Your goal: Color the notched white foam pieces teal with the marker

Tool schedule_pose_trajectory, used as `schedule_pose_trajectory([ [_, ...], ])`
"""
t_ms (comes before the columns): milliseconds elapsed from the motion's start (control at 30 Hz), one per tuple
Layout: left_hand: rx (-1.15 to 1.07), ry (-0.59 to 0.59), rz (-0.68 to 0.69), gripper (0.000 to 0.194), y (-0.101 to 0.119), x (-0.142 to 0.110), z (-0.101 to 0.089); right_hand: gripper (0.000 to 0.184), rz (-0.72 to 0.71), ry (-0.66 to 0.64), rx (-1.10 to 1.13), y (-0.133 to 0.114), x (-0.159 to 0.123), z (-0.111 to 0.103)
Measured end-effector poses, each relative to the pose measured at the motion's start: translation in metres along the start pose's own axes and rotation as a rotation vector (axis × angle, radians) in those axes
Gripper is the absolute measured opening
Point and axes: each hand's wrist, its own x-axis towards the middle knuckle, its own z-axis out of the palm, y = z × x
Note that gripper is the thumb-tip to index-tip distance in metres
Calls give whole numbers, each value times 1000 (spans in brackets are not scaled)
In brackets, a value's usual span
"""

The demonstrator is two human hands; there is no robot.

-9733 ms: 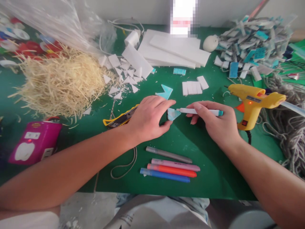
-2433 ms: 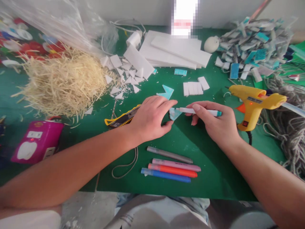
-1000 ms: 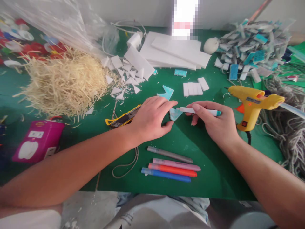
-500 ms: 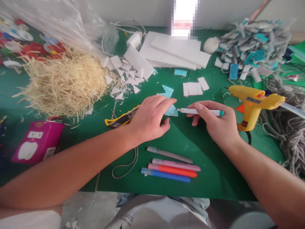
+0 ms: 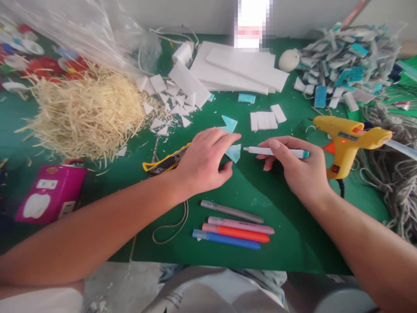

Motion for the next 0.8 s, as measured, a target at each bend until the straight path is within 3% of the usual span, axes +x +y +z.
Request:
schedule_pose_trajectory([
  [233,56,-12,-68,46,1,0,0,26,12,5,7,-1,0,1],
  [800,64,22,-41,45,0,0,2,14,8,15,6,0,1,2],
])
